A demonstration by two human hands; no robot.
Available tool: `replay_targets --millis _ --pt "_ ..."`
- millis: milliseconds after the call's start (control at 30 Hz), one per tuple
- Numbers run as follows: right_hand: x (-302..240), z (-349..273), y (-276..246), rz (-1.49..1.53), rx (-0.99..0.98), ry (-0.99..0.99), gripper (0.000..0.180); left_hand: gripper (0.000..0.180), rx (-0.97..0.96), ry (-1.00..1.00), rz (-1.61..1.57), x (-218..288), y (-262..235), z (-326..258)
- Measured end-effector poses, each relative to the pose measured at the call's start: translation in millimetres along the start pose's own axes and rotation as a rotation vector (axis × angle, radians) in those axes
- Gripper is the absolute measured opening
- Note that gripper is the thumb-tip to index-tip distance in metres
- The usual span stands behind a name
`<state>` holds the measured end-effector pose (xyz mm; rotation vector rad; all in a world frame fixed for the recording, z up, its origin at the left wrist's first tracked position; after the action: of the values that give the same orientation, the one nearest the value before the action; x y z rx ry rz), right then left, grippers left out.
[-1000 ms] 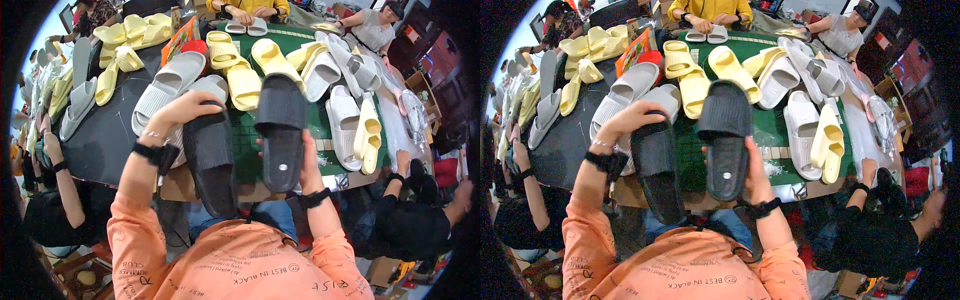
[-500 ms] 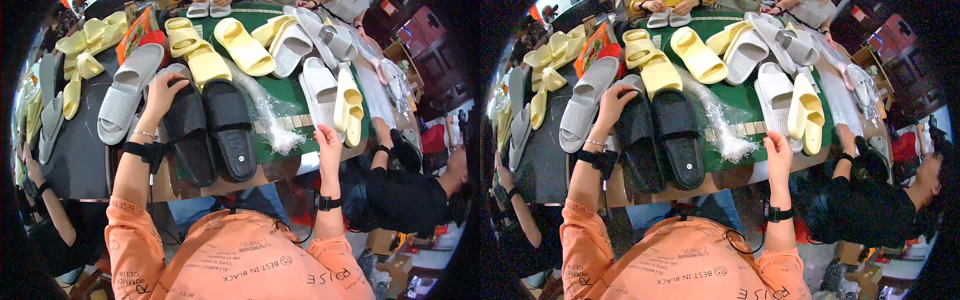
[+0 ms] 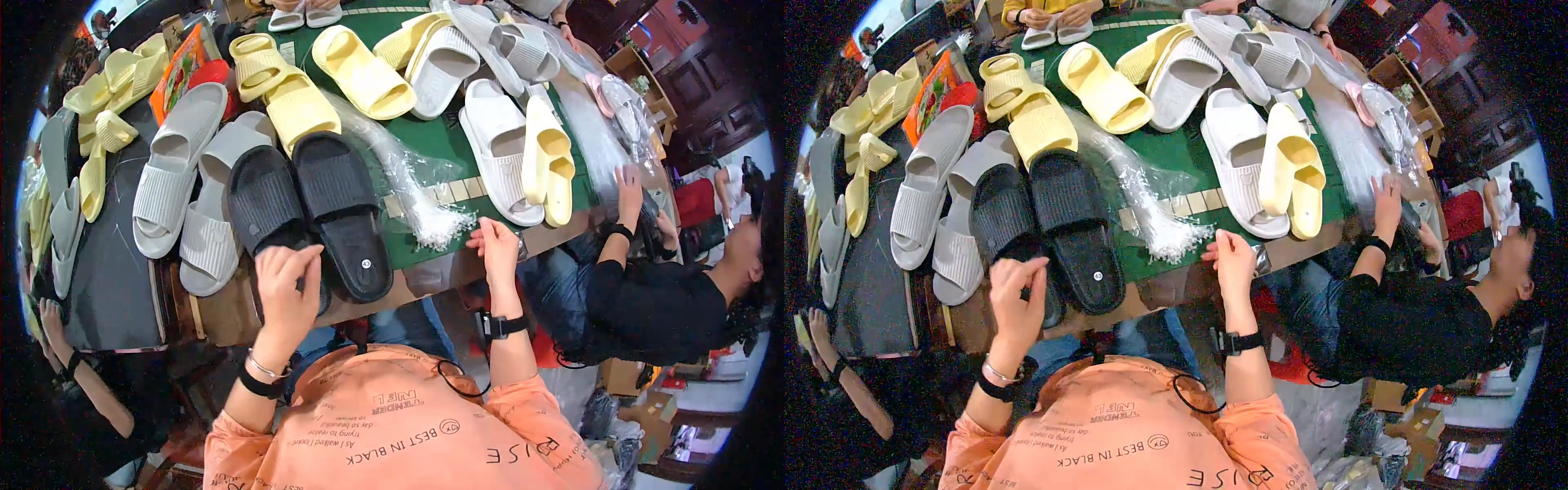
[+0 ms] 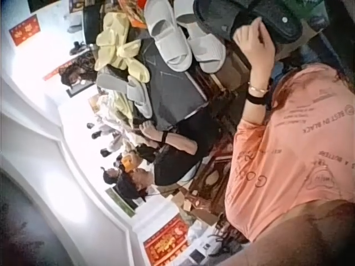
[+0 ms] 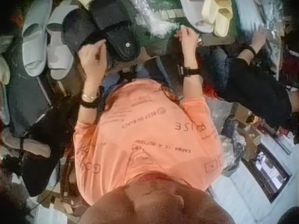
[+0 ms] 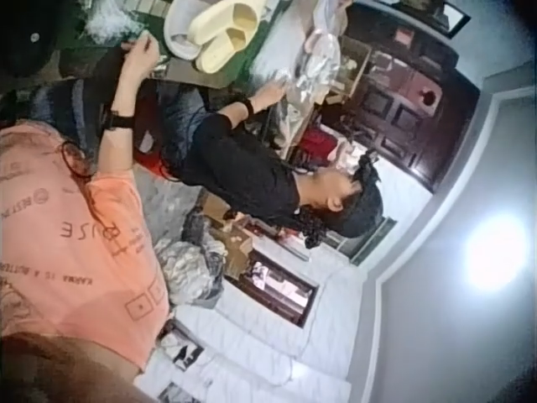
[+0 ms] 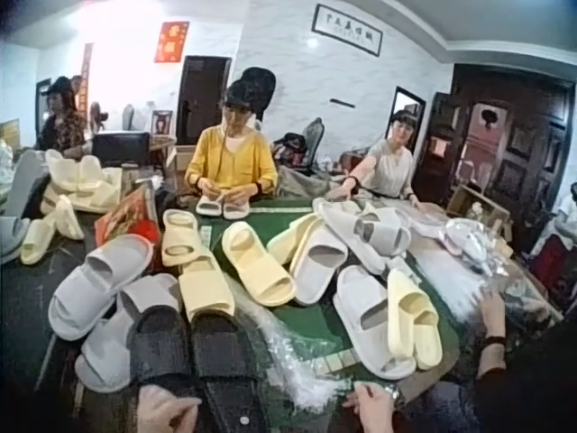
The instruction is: The recorder is inspecting and sorting various colored slippers on a manufacturing table.
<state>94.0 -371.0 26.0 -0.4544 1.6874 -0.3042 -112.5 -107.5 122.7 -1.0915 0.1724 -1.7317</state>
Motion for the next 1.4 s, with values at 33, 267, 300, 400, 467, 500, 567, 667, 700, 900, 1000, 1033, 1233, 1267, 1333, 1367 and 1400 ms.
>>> replay_targets --millis 33,267,300,400,467,500,567,667,700,900,1000,1033,1233,1267,1333,1367,1400 --pt "-0.8 2.5 3.1 0.170 -0.009 0.031 0.021 0.013 -0.039 -0.085 -0.006 -3.5 4.4 -9.8" --pt "-105.7 -33.1 -47.2 0.346 0.398 -0.564 0.014 0.011 -0.077 -0.201 -0.058 -13.2 1.5 -17.2" --pt "-131.2 -44.2 -61.0 0.571 0.403 -0.650 0.014 0.011 -0.061 -0.202 -0.085 -14.5 0.5 -15.2" --pt "-168.0 -68.4 -119.1 1.489 0.032 -0.674 0.020 0.011 -0.041 -0.211 -0.108 -16.4 -7.7 -14.5" --pt "-192.9 -107.6 -132.9 1.341 0.030 -0.881 0.019 0.012 -0.010 -0.258 -0.187 -8.3 -10.6 -9.5" --pt "-207.1 -129.8 -129.7 1.180 0.022 -1.077 0.018 0.012 0.006 -0.256 -0.213 -2.2 -13.1 -7.8" --pt "-216.0 -151.4 -87.5 0.886 0.213 -1.161 0.018 0.012 -0.016 -0.219 -0.295 16.1 -16.8 -1.4" --pt "-205.8 -149.3 21.4 -0.131 -0.449 -0.926 0.010 0.021 -0.057 -0.064 -0.421 29.1 -27.3 -4.5" --pt "-186.4 -146.2 50.6 -0.052 -0.575 -0.766 0.009 0.017 -0.083 -0.036 -0.402 29.4 -25.5 -4.0" --pt "-165.0 -148.0 95.0 -0.085 -0.728 -0.742 0.010 0.009 -0.014 -0.111 -0.314 19.2 -18.4 -8.9" --pt "-159.7 -144.0 102.0 -0.070 -0.784 -0.651 0.011 0.004 -0.058 -0.210 -0.353 10.5 -22.3 -10.9" --pt "-150.7 -140.3 104.7 -0.096 -0.854 -0.586 0.015 0.004 -0.057 -0.208 -0.350 6.3 -24.7 -8.4" --pt "-97.9 -140.8 151.1 0.391 -1.190 0.384 0.016 0.013 0.105 -0.145 -0.061 -71.5 -37.8 65.6" --pt "-100.7 -143.1 164.8 0.546 -1.168 0.552 0.015 0.015 0.082 -0.217 -0.076 -95.1 -37.4 74.8" --pt "-107.0 -141.0 191.1 0.587 -1.139 0.585 0.015 0.017 0.034 -0.320 -0.127 -122.6 -26.4 88.6" --pt "-106.9 -133.7 206.2 0.689 -1.104 0.560 0.012 0.018 -0.051 -0.338 -0.075 -124.2 -20.3 95.8" --pt "-109.4 -129.2 219.9 0.789 -1.068 0.538 0.010 0.019 -0.137 -0.358 -0.023 -124.6 -16.0 100.3"
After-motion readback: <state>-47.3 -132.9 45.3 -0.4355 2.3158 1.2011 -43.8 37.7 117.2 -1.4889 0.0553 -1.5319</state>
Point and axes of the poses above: each hand's wrist, its own z-axis towards the middle knuckle, its own y-axis out of the palm, x = y × z, the point moved 4 cm from there along z, towards the middle knuckle, and after that the axes turned 4 degrees about -z, right-handed, at the moved point
